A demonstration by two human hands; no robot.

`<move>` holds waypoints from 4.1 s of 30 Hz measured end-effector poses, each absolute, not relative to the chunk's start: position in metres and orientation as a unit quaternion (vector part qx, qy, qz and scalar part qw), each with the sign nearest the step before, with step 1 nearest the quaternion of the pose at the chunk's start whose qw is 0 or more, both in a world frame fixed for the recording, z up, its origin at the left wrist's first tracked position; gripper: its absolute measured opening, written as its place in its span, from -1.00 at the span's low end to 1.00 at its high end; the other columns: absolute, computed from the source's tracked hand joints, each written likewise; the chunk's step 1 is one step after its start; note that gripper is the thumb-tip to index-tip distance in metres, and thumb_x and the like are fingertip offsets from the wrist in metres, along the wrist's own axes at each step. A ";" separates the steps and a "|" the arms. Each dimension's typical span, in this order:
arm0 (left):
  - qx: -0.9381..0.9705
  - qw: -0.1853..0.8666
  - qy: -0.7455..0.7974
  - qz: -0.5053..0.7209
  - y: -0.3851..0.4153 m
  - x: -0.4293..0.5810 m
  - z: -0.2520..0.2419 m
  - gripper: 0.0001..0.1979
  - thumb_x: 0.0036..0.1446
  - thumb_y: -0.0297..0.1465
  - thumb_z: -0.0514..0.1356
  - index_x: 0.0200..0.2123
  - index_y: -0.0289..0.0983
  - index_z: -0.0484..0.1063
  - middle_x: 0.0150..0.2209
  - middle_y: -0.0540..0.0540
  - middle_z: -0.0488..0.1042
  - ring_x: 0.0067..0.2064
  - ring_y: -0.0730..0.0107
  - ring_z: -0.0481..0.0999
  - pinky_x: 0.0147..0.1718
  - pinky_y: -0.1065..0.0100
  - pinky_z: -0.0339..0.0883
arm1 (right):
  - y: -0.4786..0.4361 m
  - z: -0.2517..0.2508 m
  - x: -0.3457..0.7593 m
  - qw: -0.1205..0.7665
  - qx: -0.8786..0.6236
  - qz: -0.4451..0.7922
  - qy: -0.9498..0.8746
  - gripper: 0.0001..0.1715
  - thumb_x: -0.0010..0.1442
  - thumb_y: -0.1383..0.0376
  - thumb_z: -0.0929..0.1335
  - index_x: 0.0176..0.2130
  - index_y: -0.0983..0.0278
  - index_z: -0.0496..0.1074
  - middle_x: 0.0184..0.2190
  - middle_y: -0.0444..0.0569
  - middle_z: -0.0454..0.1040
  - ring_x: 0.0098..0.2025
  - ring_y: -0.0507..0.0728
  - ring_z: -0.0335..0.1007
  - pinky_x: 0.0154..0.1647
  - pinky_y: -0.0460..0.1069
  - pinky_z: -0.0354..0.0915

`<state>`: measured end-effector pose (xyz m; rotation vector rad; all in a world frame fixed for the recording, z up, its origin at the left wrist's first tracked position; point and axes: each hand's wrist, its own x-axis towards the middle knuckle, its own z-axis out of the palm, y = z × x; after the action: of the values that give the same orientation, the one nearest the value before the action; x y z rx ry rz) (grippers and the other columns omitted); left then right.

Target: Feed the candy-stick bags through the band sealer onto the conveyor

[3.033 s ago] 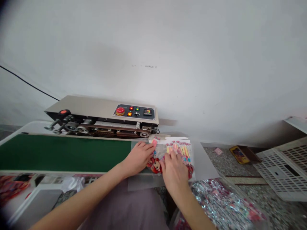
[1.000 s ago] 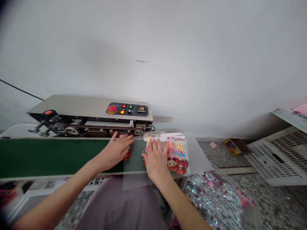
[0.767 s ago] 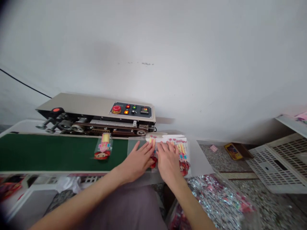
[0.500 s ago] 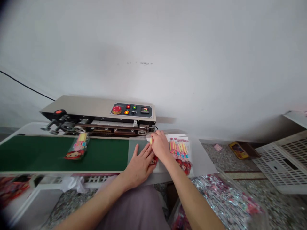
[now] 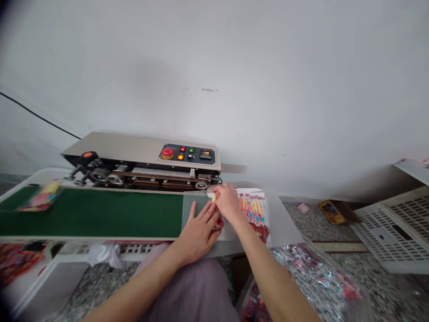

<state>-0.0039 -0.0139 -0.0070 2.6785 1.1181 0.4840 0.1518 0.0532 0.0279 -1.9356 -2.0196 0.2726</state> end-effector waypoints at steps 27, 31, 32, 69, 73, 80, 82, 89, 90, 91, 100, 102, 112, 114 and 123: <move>0.866 0.013 0.496 0.068 0.001 -0.049 0.015 -0.48 0.39 -0.22 0.01 0.31 -0.36 0.28 0.39 -0.32 0.17 0.40 -0.18 0.12 0.31 -0.42 -0.22 | -0.045 0.016 0.157 0.079 -0.694 -0.082 -0.711 -0.42 0.41 0.07 0.22 0.30 0.23 0.30 0.32 0.03 0.30 0.40 0.42 -0.01 0.38 0.39 -0.17; 0.886 0.026 0.457 0.072 0.005 -0.027 0.035 -0.53 0.41 -0.35 -0.04 0.29 -0.36 0.30 0.36 -0.31 0.22 0.40 -0.06 0.14 0.35 -0.35 -0.27 | -0.034 0.029 0.164 0.108 -0.689 -0.060 -0.714 -0.52 0.44 0.22 0.17 0.23 0.25 0.38 0.28 -0.01 0.37 0.33 0.34 0.12 0.33 0.27 -0.01; 0.900 0.039 0.427 0.077 0.005 -0.017 0.036 -0.52 0.43 -0.35 -0.07 0.32 -0.35 0.26 0.37 -0.29 0.21 0.41 -0.01 0.13 0.36 -0.32 -0.27 | -0.029 0.032 0.166 0.110 -0.686 -0.052 -0.718 -0.53 0.43 0.27 0.16 0.23 0.25 0.39 0.26 -0.02 0.39 0.30 0.31 0.17 0.30 0.22 0.05; 0.927 0.013 0.359 0.112 0.009 -0.012 -0.008 -0.45 0.46 -0.13 -0.19 0.39 -0.16 0.12 0.45 -0.21 0.03 0.48 0.06 -0.09 0.32 -0.33 -0.18 | -0.052 -0.004 0.182 0.041 -0.735 -0.120 -0.666 -0.37 0.42 0.12 0.20 0.38 0.24 0.17 0.38 0.08 0.19 0.40 0.42 0.01 0.33 0.38 -0.05; 0.924 0.008 0.375 0.071 0.014 -0.041 0.003 -0.46 0.45 -0.12 -0.16 0.39 -0.13 0.13 0.45 -0.19 0.06 0.46 0.01 -0.03 0.32 -0.33 -0.17 | -0.040 0.006 0.146 0.083 -0.734 -0.089 -0.668 -0.31 0.39 0.04 0.24 0.39 0.24 0.17 0.37 0.10 0.21 0.37 0.48 0.04 0.30 0.37 0.00; 0.900 -0.005 0.431 0.070 0.009 -0.027 0.026 -0.50 0.44 -0.20 -0.09 0.29 -0.29 0.31 0.37 -0.30 0.21 0.41 -0.13 0.11 0.32 -0.37 -0.23 | -0.049 0.017 0.172 0.092 -0.735 -0.118 -0.661 -0.41 0.44 0.10 0.15 0.35 0.22 0.23 0.36 0.08 0.24 0.39 0.40 0.03 0.32 0.37 -0.05; 0.917 0.013 0.387 0.092 0.006 -0.006 0.025 -0.51 0.46 -0.21 -0.13 0.31 -0.25 0.27 0.38 -0.26 0.21 0.41 -0.02 0.12 0.34 -0.32 -0.21 | -0.054 0.014 0.188 0.073 -0.739 -0.126 -0.658 -0.44 0.45 0.18 0.12 0.34 0.22 0.25 0.36 0.05 0.24 0.42 0.39 -0.03 0.32 0.37 -0.04; 0.932 0.012 0.345 0.109 0.009 0.006 -0.005 -0.44 0.46 -0.15 -0.19 0.41 -0.20 0.07 0.47 -0.21 -0.03 0.47 0.04 -0.04 0.32 -0.33 -0.15 | -0.053 0.000 0.191 0.050 -0.730 -0.116 -0.672 -0.44 0.45 0.18 0.13 0.35 0.18 0.23 0.37 -0.02 0.22 0.41 0.40 -0.01 0.31 0.35 -0.02; 0.932 0.007 0.345 0.107 0.010 0.000 -0.007 -0.44 0.46 -0.15 -0.18 0.41 -0.19 0.07 0.47 -0.21 -0.03 0.47 0.05 -0.05 0.33 -0.32 -0.16 | -0.051 -0.001 0.188 0.056 -0.727 -0.117 -0.674 -0.44 0.44 0.18 0.13 0.35 0.17 0.24 0.37 -0.02 0.22 0.40 0.40 -0.01 0.32 0.35 -0.04; 0.933 0.004 0.344 0.103 0.012 -0.006 -0.007 -0.44 0.46 -0.14 -0.18 0.41 -0.19 0.07 0.47 -0.20 -0.03 0.47 0.06 -0.05 0.34 -0.30 -0.18 | -0.050 -0.003 0.185 0.062 -0.724 -0.118 -0.676 -0.44 0.44 0.18 0.14 0.34 0.18 0.24 0.38 -0.02 0.21 0.39 0.40 0.00 0.33 0.35 -0.06; 0.934 0.007 0.347 0.084 0.015 -0.027 0.001 -0.46 0.46 -0.15 -0.17 0.41 -0.17 0.08 0.46 -0.17 -0.02 0.47 0.10 -0.05 0.35 -0.25 -0.24 | -0.048 0.000 0.171 0.076 -0.723 -0.100 -0.679 -0.44 0.45 0.21 0.14 0.36 0.19 0.22 0.38 -0.02 0.21 0.36 0.41 0.09 0.34 0.38 -0.08; 0.933 0.003 0.349 0.087 0.016 -0.033 0.001 -0.47 0.46 -0.18 -0.14 0.41 -0.17 0.08 0.46 -0.18 -0.01 0.47 0.10 -0.04 0.36 -0.25 -0.26 | -0.047 0.002 0.164 0.077 -0.722 -0.093 -0.681 -0.45 0.45 0.21 0.14 0.35 0.18 0.22 0.38 0.00 0.21 0.37 0.40 0.08 0.33 0.39 -0.06; 0.898 -0.010 0.434 0.070 0.021 -0.069 0.023 -0.51 0.45 -0.20 -0.12 0.25 -0.26 0.35 0.33 -0.27 0.30 0.38 -0.08 0.19 0.33 -0.34 -0.29 | -0.033 0.017 0.127 0.092 -0.712 -0.055 -0.694 -0.46 0.41 0.16 0.22 0.29 0.26 0.30 0.33 0.16 0.28 0.37 0.39 0.10 0.31 0.41 -0.01; 0.903 0.004 0.421 0.088 0.018 -0.050 0.025 -0.51 0.47 -0.23 -0.16 0.26 -0.26 0.34 0.31 -0.24 0.33 0.37 0.01 0.22 0.36 -0.28 -0.32 | -0.036 0.019 0.132 0.092 -0.712 -0.066 -0.693 -0.47 0.43 0.15 0.20 0.29 0.23 0.31 0.33 0.13 0.28 0.37 0.39 0.09 0.32 0.41 -0.01; 0.934 0.007 0.340 0.111 0.011 -0.011 -0.008 -0.44 0.47 -0.17 -0.20 0.42 -0.23 0.04 0.46 -0.15 -0.02 0.48 0.11 -0.08 0.36 -0.27 -0.23 | -0.057 0.005 0.212 0.030 -0.762 -0.138 -0.632 -0.42 0.45 0.14 0.13 0.32 0.28 0.28 0.39 0.10 0.16 0.40 0.42 0.04 0.31 0.44 0.01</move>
<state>-0.0108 0.0108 -0.0082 2.9208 1.0631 0.3458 0.2119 -0.0570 0.0052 -2.3508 -1.9476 -0.4246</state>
